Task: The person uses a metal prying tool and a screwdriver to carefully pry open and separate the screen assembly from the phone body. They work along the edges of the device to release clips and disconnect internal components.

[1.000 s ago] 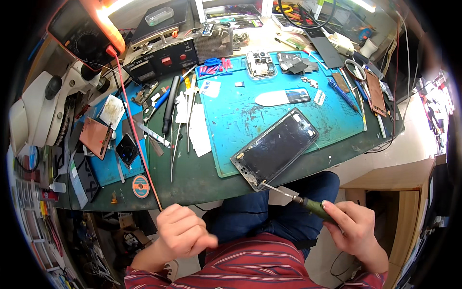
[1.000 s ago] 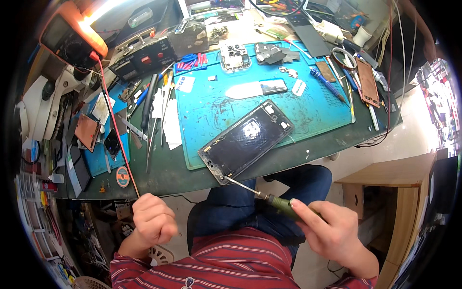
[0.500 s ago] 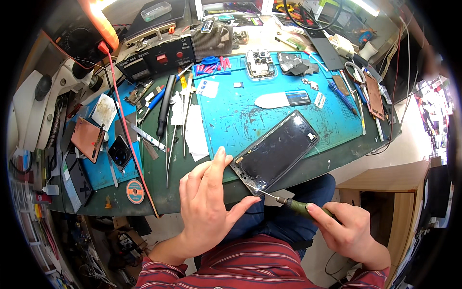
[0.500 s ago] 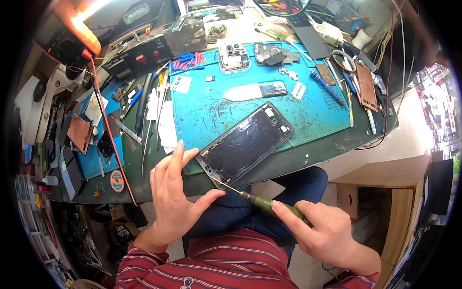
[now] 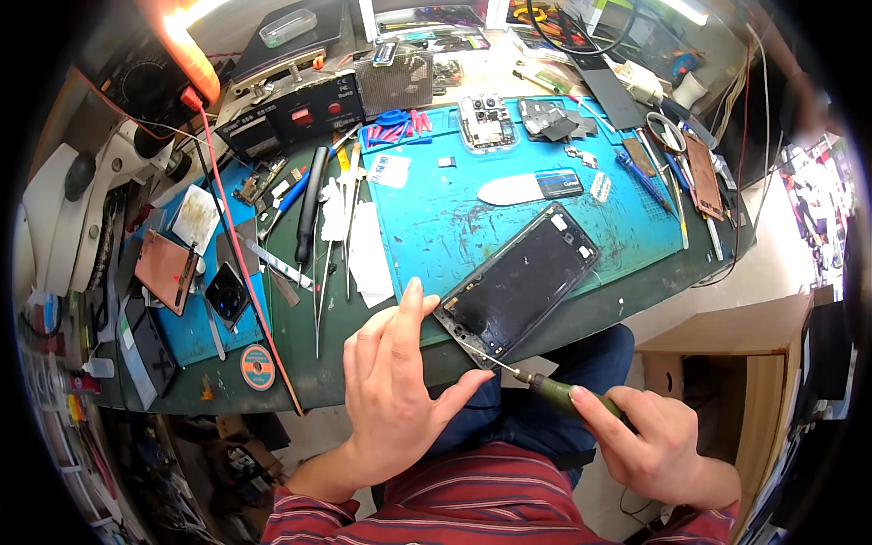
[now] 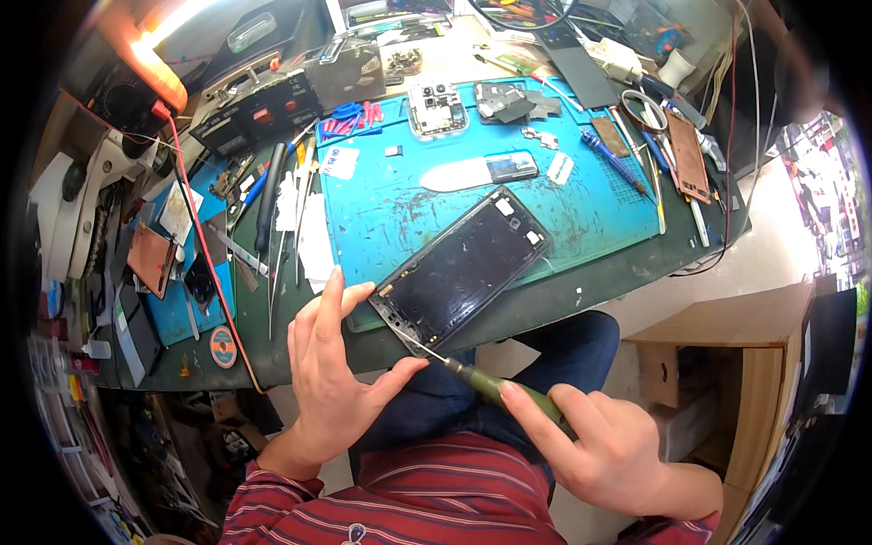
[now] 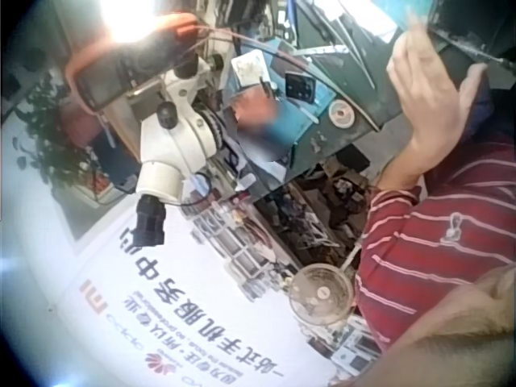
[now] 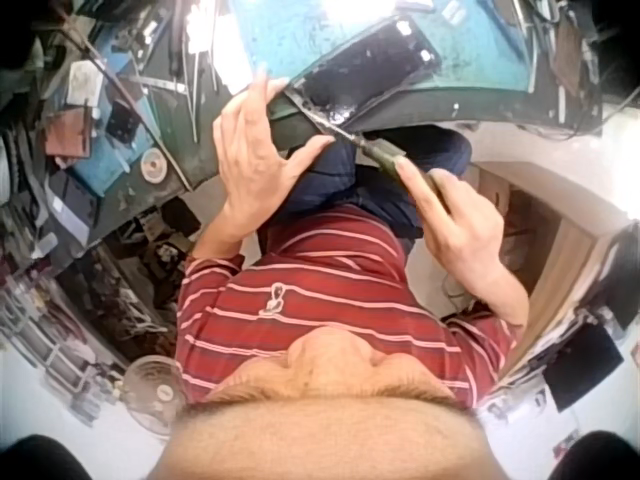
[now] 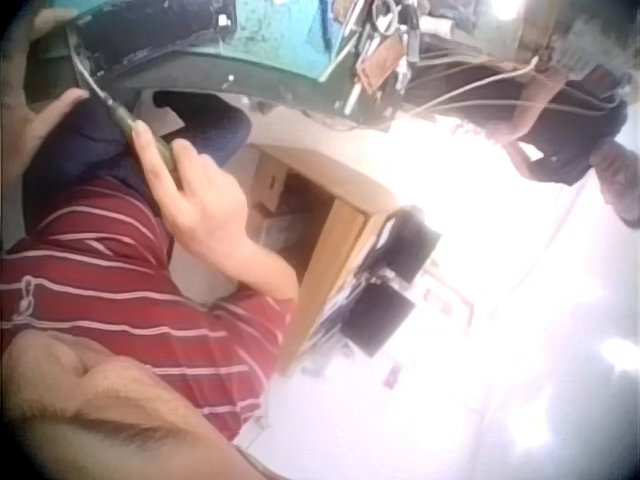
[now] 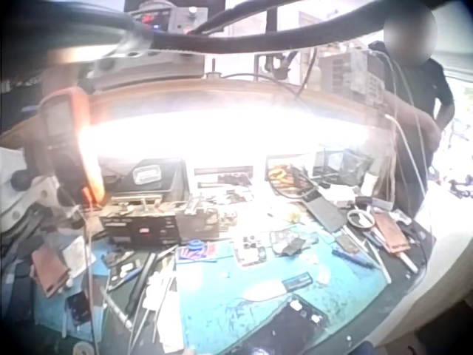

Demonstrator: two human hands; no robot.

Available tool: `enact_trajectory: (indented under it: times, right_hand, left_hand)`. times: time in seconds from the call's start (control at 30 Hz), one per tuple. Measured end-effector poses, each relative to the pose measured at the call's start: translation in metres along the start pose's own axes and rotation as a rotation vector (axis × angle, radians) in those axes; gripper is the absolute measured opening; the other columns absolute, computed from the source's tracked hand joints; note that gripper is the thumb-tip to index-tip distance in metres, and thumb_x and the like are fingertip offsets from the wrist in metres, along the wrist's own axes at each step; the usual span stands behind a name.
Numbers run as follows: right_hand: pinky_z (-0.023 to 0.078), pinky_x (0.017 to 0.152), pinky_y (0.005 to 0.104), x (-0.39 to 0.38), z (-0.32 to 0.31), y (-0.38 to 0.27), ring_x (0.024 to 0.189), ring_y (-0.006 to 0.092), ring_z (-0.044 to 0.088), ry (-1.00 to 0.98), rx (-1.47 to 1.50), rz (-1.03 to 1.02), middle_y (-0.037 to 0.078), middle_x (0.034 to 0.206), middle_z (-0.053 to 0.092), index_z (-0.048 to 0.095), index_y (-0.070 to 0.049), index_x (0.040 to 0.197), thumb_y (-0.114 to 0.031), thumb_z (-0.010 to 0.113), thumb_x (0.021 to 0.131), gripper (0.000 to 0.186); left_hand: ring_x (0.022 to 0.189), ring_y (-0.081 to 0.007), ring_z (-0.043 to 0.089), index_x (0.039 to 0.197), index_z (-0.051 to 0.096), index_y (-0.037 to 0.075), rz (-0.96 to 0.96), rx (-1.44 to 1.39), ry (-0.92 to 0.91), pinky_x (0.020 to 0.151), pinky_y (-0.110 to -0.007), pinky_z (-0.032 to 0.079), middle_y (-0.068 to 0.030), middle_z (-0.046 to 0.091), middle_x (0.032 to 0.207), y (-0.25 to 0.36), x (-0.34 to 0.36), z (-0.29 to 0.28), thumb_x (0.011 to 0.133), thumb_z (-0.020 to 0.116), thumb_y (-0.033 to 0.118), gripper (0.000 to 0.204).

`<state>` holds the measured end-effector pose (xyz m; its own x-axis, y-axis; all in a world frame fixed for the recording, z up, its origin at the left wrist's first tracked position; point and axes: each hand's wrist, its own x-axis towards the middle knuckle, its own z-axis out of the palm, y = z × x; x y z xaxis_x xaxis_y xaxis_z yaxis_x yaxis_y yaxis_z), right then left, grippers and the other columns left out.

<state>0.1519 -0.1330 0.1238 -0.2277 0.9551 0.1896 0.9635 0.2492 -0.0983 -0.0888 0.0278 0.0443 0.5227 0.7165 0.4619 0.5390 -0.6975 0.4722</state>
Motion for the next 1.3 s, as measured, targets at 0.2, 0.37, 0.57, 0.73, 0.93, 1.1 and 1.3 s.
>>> enact_trajectory:
  times: [0.2,0.37,0.57,0.73,0.93,1.1,1.3]
  right_hand:
    - [0.039,0.048,0.0273,-0.009,0.0,-0.004,0.057,0.0121,0.049,-0.002,0.015,0.017,0.003,0.093,0.06,0.077,-0.013,0.14,-0.012,0.073,0.077,0.063]
    - [0.038,0.048,0.027,0.004,0.005,-0.005,0.057,0.0122,0.049,0.018,-0.011,-0.009,0.003,0.093,0.06,0.077,-0.012,0.14,-0.011,0.073,0.076,0.064]
    - [0.037,0.048,0.0266,-0.003,0.007,-0.005,0.057,0.012,0.049,0.028,-0.009,-0.002,0.004,0.094,0.061,0.077,-0.012,0.14,-0.012,0.071,0.077,0.063]
    - [0.038,0.048,0.0265,0.002,0.011,-0.007,0.057,0.0122,0.049,0.021,-0.011,-0.001,0.004,0.095,0.062,0.077,-0.012,0.14,-0.013,0.072,0.077,0.063]
    - [0.04,0.049,0.0276,0.001,0.013,-0.007,0.057,0.0132,0.05,0.05,0.031,0.03,0.004,0.095,0.062,0.078,-0.012,0.139,-0.011,0.073,0.076,0.063]
    - [0.041,0.049,0.0279,0.001,0.017,-0.008,0.057,0.0141,0.052,0.124,0.047,0.079,0.005,0.095,0.063,0.078,-0.011,0.138,-0.008,0.075,0.075,0.063]
    - [0.041,0.049,0.0279,0.014,0.015,-0.007,0.059,0.0133,0.053,0.047,0.019,0.041,0.004,0.096,0.063,0.077,-0.012,0.141,-0.01,0.075,0.078,0.063]
  left_hand:
    - [0.124,-0.0294,0.061,0.163,0.04,-0.007,0.002,-0.004,-0.01,0.105,-0.045,0.045,-0.0109,0.072,0.137,-0.001,-0.001,-0.001,0.078,0.098,0.037,0.113]
    - [0.124,-0.0294,0.062,0.164,0.04,-0.007,0.003,0.001,-0.003,0.105,-0.045,0.045,-0.0111,0.071,0.137,-0.001,-0.001,-0.001,0.077,0.098,0.036,0.113]
    - [0.124,-0.0294,0.062,0.164,0.039,-0.007,-0.001,-0.013,-0.003,0.104,-0.045,0.045,-0.0113,0.072,0.137,-0.001,0.0,-0.001,0.077,0.098,0.035,0.113]
    - [0.124,-0.0293,0.062,0.163,0.04,-0.007,-0.003,-0.007,0.003,0.104,-0.045,0.045,-0.0113,0.072,0.137,-0.001,-0.001,-0.001,0.076,0.099,0.035,0.113]
    - [0.122,-0.0296,0.063,0.163,0.04,-0.007,0.006,0.003,0.005,0.103,-0.045,0.046,-0.0112,0.072,0.137,0.0,0.001,-0.001,0.076,0.099,0.035,0.113]
    - [0.122,-0.0298,0.062,0.163,0.04,-0.008,-0.001,-0.005,-0.005,0.103,-0.045,0.046,-0.0116,0.071,0.138,0.0,0.001,-0.001,0.076,0.099,0.035,0.114]
    - [0.123,-0.0299,0.062,0.164,0.038,-0.008,-0.001,0.0,0.007,0.104,-0.046,0.045,-0.0114,0.071,0.138,-0.001,-0.001,0.0,0.075,0.099,0.034,0.116]
